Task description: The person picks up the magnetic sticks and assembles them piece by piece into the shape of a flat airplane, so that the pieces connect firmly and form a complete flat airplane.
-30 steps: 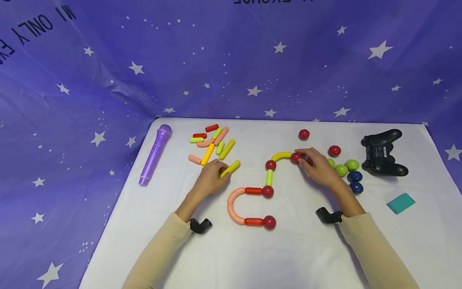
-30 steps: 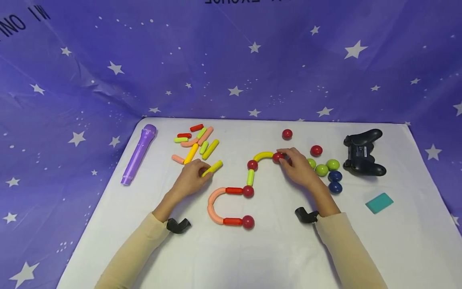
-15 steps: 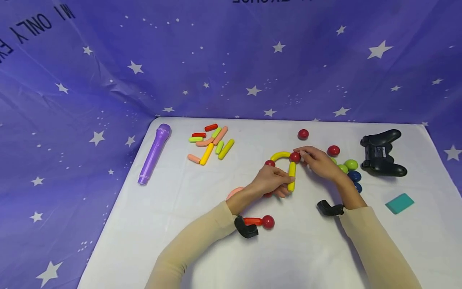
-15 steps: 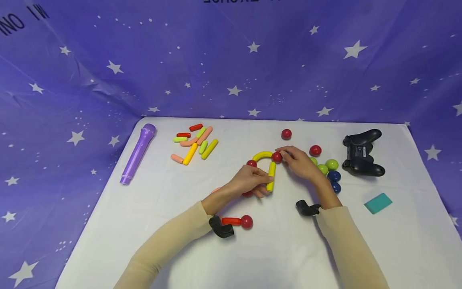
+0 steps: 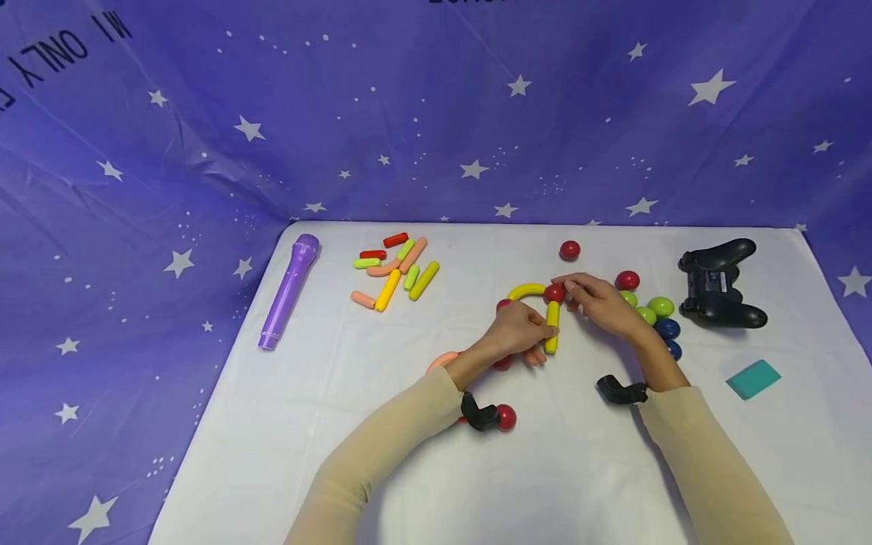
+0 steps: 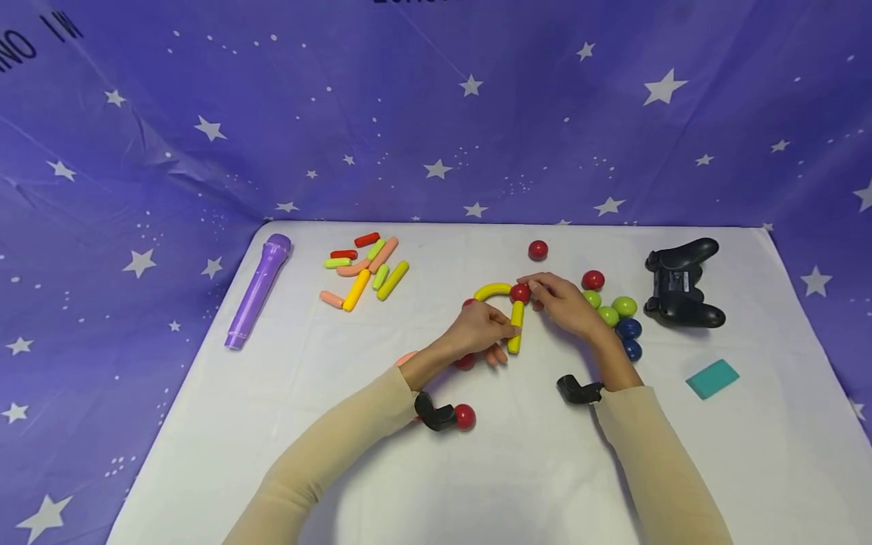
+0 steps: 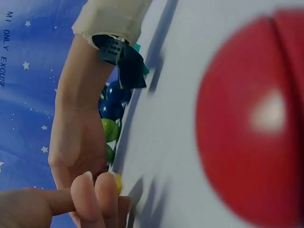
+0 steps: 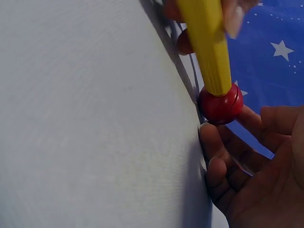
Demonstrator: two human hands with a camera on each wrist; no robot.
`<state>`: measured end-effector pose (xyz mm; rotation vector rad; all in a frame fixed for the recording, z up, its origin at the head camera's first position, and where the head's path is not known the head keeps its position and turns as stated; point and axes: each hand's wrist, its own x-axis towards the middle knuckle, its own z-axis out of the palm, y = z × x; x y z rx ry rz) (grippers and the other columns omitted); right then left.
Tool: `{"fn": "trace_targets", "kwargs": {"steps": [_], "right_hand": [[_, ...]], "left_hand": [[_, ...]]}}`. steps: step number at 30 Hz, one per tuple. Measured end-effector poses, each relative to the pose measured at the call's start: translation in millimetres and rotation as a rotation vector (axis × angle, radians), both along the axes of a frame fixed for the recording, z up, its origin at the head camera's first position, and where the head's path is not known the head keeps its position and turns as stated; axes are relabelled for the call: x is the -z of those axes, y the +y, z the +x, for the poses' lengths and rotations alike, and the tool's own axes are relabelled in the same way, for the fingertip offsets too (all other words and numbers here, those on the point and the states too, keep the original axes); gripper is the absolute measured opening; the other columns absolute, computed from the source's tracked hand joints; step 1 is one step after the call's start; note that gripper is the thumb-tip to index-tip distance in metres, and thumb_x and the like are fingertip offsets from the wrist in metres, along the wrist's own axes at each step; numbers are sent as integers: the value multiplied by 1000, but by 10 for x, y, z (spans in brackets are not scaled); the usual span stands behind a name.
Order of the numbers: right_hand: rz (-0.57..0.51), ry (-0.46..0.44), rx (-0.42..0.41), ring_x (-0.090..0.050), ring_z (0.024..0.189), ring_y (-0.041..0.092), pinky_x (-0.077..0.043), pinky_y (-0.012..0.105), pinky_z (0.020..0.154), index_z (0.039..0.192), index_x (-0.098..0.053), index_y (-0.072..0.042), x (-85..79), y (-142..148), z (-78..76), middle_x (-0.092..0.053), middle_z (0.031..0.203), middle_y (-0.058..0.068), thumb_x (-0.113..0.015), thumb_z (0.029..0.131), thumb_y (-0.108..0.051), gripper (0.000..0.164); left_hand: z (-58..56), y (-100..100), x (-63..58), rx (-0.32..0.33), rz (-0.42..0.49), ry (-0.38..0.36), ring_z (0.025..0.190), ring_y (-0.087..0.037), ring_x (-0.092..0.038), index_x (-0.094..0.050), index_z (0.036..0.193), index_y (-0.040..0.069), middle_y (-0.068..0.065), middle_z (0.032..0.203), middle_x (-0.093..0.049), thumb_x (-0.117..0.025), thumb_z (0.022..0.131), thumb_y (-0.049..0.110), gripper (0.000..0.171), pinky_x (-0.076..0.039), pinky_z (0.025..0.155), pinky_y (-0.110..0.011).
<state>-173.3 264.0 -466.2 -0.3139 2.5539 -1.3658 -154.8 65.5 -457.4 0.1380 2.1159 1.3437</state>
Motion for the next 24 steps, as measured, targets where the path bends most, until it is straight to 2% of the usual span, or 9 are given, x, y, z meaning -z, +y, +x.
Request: {"fn": "trace_targets", "kwargs": {"steps": [2, 7, 11, 14, 18, 21, 24], "right_hand": [[1, 8, 1, -56, 87, 34, -44, 24, 63, 136, -54, -3, 100, 43, -43, -61, 112, 20, -37, 107, -21, 38], [19, 19, 7, -58, 89, 33, -46, 25, 68, 136, -54, -5, 106, 35, -34, -60, 118, 20, -40, 106, -21, 37], [96, 141, 27, -59, 90, 27, -47, 29, 76, 135, -56, -6, 130, 16, -8, -59, 121, 17, -47, 104, -21, 36], [139, 278, 87, -56, 87, 25, -44, 28, 75, 131, -59, -5, 64, 30, 35, -60, 116, 17, -52, 102, -16, 32], [188, 407, 229, -50, 85, 25, -37, 31, 73, 120, -65, -3, -53, 134, 99, -60, 107, 18, -57, 97, -8, 26], [250, 437, 316, -47, 89, 30, -33, 38, 76, 115, -67, -2, -88, 235, 154, -58, 102, 19, -59, 93, -6, 23], [306, 437, 333, -46, 95, 37, -31, 45, 78, 112, -67, 1, -66, 332, 209, -59, 100, 23, -60, 91, -5, 23]], "left_hand": [[-11, 7, 4, 11, -8, 10, 45, -20, -66, -70, 83, 4, -10, 56, -68, -70, 92, 20, 18, -57, 57, -38], [-20, 6, 5, 19, -17, 12, 46, -22, -67, -70, 81, 5, -11, 56, -68, -70, 92, 21, 20, -57, 58, -40], [-29, -22, -2, 15, -12, -11, 46, -22, -66, -69, 82, 5, -12, 58, -68, -70, 92, 21, 19, -56, 57, -38], [-39, -44, -7, 14, 4, -24, 45, -20, -66, -69, 84, 5, -12, 59, -69, -70, 91, 21, 18, -55, 53, -35], [-48, -49, -16, 21, 20, -32, 45, -19, -65, -69, 87, 4, -12, 61, -69, -70, 91, 20, 17, -53, 48, -29], [-50, -41, -21, 28, 16, -36, 45, -19, -65, -68, 89, 4, -13, 63, -70, -71, 91, 20, 17, -51, 44, -25], [-53, -27, -21, 38, -2, -30, 45, -19, -65, -66, 91, 3, -13, 65, -71, -72, 90, 20, 17, -50, 43, -23]]}}
